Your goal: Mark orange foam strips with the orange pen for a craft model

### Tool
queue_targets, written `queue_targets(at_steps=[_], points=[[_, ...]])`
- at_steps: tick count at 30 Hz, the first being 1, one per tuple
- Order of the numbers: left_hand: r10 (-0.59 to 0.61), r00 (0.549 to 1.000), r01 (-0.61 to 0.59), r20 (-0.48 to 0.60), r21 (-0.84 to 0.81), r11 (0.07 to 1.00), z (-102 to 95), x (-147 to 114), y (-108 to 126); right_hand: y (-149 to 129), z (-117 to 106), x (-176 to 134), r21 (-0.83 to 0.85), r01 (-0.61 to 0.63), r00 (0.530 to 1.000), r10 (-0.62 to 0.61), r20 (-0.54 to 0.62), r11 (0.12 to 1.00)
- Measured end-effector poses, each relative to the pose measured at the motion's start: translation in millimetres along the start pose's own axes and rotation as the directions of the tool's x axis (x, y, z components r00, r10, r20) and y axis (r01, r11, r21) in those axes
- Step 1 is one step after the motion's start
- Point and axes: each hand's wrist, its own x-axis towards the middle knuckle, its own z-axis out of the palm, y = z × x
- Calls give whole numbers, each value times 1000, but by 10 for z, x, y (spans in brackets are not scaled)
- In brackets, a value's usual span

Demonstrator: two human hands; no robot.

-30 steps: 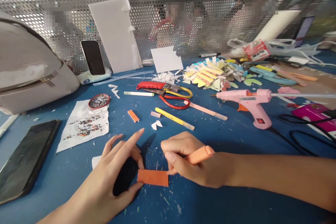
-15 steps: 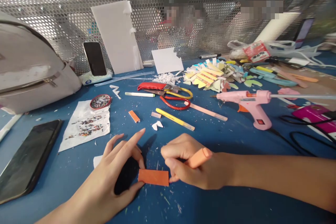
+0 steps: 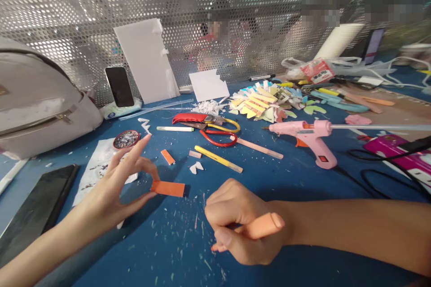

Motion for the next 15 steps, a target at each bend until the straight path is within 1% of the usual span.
queue_targets(at_steps=[3,7,11,13,15], points=[[61,998,-62,29,39,997,-77,138,-201,-1,-12,-10,-26,-15,1000,15,6,1000],[113,984,-122,138,59,991,-150,313,-451,5,-14,-34,-82,-34,998,38,49,996],[102,970,-118,218,58,991,-237,431,-629,16,-4,-41,-93,-38,998,43,55,995],[88,966,-106,243,60,993,-264,459,-679,19,-1,-39,-86,-33,999,36,36,996],[46,967,-67,249,74,995,-252,469,-694,22,-1,-38,-73,-20,1000,21,17,997]])
